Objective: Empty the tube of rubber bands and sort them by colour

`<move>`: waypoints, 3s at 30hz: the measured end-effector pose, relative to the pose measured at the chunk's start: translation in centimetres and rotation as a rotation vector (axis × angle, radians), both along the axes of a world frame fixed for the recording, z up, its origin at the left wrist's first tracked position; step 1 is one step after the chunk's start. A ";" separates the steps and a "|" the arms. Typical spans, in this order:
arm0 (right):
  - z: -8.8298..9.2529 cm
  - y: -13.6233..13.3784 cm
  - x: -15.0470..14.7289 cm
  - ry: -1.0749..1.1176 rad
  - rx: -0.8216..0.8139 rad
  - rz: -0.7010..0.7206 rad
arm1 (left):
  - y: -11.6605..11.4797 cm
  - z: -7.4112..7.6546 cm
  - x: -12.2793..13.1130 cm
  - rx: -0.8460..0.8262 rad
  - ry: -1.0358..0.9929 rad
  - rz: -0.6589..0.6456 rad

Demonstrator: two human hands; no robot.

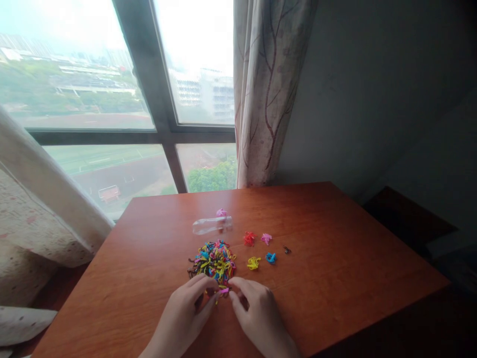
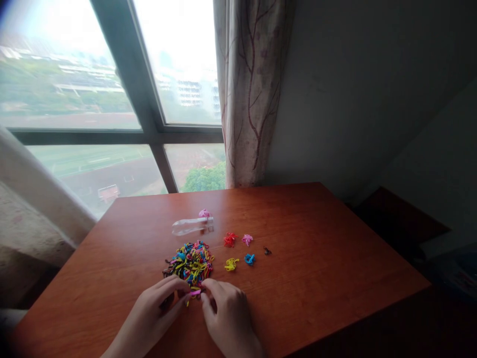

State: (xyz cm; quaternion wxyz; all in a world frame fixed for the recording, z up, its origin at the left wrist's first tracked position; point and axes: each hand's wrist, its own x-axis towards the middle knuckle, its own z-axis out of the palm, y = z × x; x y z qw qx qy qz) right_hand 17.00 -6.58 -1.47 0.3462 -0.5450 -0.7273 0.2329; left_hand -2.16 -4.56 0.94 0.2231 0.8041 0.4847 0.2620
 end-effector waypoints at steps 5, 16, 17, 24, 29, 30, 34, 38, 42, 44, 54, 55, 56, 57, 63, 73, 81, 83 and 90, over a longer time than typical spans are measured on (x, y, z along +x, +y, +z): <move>0.2 -0.1 0.0 0.006 0.001 0.042 | 0.0 -0.1 0.0 -0.009 -0.009 -0.021; -0.5 0.5 0.5 0.072 0.003 -0.084 | 0.1 -0.5 -0.1 0.034 -0.009 -0.006; -0.5 0.7 0.9 0.075 0.009 -0.113 | 0.0 -0.5 -0.1 0.038 -0.001 -0.006; 0.6 5.1 7.0 -0.282 0.052 -0.394 | 0.0 -0.4 -0.1 0.060 0.032 -0.003; 1.3 7.7 9.0 -0.532 -0.011 -0.387 | -0.1 -0.3 -0.1 0.060 0.027 0.005; 1.3 7.9 9.0 -0.557 -0.018 -0.383 | -0.1 -0.3 -0.1 0.055 0.028 0.005; 1.1 8.1 8.8 -0.604 -0.034 -0.375 | -0.1 -0.4 -0.1 0.043 0.034 0.005; 1.1 7.9 8.7 -0.609 -0.036 -0.385 | -0.1 -0.2 0.0 0.052 0.032 0.006; 1.2 7.8 8.9 -0.551 -0.017 -0.400 | -0.1 0.0 0.0 0.063 0.038 0.009; 1.2 7.7 8.9 -0.522 -0.009 -0.402 | -0.1 0.0 0.0 0.064 0.045 0.011; -0.3 3.2 6.0 -0.242 0.080 -0.312 | 1.0 0.7 0.3 0.064 0.061 0.004; -0.5 2.6 5.5 -0.204 0.081 -0.291 | 1.4 1.2 0.5 0.072 0.064 0.000; -0.7 2.1 5.1 -0.174 0.078 -0.270 | 1.8 1.8 0.8 0.078 0.072 -0.008; -0.9 1.6 4.7 -0.152 0.073 -0.247 | 2.3 2.3 1.2 0.084 0.079 -0.021; -1.3 0.1 3.6 -0.101 0.051 -0.172 | 6.3 5.0 5.6 0.090 0.226 -0.094; -0.6 0.1 3.5 -0.082 0.031 -0.141 | 11.6 3.6 12.9 -0.013 0.289 -0.163; -0.7 0.1 3.7 -0.072 0.028 -0.130 | 11.5 3.4 14.0 -0.011 0.281 -0.145; -0.7 0.0 3.7 -0.068 0.024 -0.126 | 11.6 3.4 13.7 -0.009 0.288 -0.140; -0.4 -0.1 3.5 -0.081 0.007 -0.123 | 10.0 4.6 9.6 0.005 0.332 -0.105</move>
